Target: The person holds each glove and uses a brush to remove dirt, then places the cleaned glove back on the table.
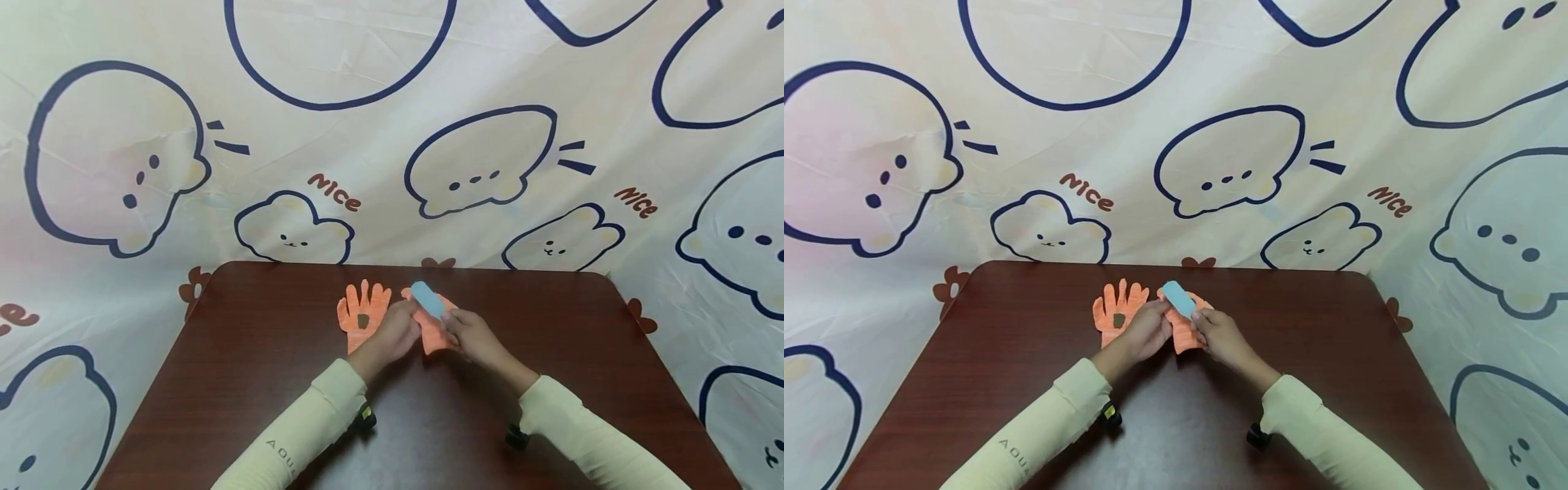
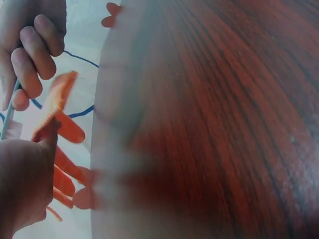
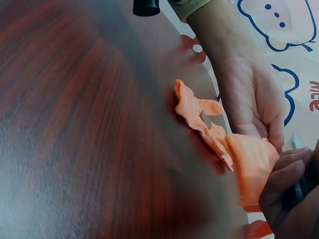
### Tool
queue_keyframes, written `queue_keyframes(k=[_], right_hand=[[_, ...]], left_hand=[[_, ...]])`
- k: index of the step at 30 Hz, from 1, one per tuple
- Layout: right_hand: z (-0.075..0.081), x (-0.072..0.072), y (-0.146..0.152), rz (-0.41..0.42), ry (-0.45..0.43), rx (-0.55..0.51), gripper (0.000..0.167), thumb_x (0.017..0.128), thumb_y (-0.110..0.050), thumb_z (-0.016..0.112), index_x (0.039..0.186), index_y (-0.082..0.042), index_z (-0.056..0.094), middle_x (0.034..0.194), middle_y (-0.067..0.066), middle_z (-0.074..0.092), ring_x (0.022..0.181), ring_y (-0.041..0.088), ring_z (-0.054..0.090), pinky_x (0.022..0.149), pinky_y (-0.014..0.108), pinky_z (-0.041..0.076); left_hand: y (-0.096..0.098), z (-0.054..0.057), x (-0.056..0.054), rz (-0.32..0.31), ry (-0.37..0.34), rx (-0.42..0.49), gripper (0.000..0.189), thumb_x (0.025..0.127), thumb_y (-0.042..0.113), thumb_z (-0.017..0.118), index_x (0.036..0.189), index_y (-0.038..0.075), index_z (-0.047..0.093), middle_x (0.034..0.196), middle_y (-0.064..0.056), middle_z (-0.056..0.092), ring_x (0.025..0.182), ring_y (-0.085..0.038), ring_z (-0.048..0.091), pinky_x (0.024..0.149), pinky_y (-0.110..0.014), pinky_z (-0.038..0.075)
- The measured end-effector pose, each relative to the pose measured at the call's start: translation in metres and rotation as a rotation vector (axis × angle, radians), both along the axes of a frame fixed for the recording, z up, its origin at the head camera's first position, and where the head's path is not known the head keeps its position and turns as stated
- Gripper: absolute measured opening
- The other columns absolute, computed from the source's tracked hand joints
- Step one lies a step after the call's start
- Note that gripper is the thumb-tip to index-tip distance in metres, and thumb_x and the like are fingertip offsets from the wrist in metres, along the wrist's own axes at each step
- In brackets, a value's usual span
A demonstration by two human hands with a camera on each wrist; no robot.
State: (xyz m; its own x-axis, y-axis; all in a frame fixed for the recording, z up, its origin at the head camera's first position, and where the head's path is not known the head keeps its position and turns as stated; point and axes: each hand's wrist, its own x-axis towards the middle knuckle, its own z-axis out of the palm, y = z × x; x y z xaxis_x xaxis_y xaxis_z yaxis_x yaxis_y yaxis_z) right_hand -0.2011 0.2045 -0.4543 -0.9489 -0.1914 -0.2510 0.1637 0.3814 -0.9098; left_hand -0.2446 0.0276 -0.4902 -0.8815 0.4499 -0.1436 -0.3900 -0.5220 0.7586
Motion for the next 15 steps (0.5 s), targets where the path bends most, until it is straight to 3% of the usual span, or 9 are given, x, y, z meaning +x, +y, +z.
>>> queue_keyframes(k=[7,10,15], right_hand=[[-0.005,-0.001,0.002,-0.093,0.012,0.008,0.040,0.110,-0.038,0.045,0.090,-0.005,0.055,0.068,0.002,0.047,0.053,0.017,0.040,0.046,0.025,0.033],[-0.005,0.000,0.005,-0.136,0.008,0.043,0.040,0.109,-0.039,0.046,0.095,-0.004,0.059,0.071,0.002,0.049,0.055,0.016,0.041,0.047,0.025,0.033],[-0.003,0.001,0.013,-0.166,0.005,0.080,0.040,0.110,-0.041,0.045,0.098,-0.006,0.061,0.072,0.001,0.050,0.057,0.016,0.043,0.048,0.025,0.034]], left_hand=[[0.006,0.002,0.001,0.018,-0.029,-0.001,0.055,0.113,0.016,0.028,0.160,-0.006,0.010,0.173,-0.012,-0.009,0.159,-0.030,-0.006,0.128,-0.052,0.002],[0.005,0.002,0.001,0.024,-0.037,0.010,0.056,0.113,0.015,0.027,0.161,-0.005,0.005,0.173,-0.012,-0.008,0.160,-0.030,-0.002,0.129,-0.052,0.002],[0.004,0.001,0.001,0.031,-0.052,0.015,0.054,0.113,0.014,0.027,0.160,-0.006,0.010,0.172,-0.012,0.002,0.159,-0.029,0.004,0.129,-0.050,0.006]])
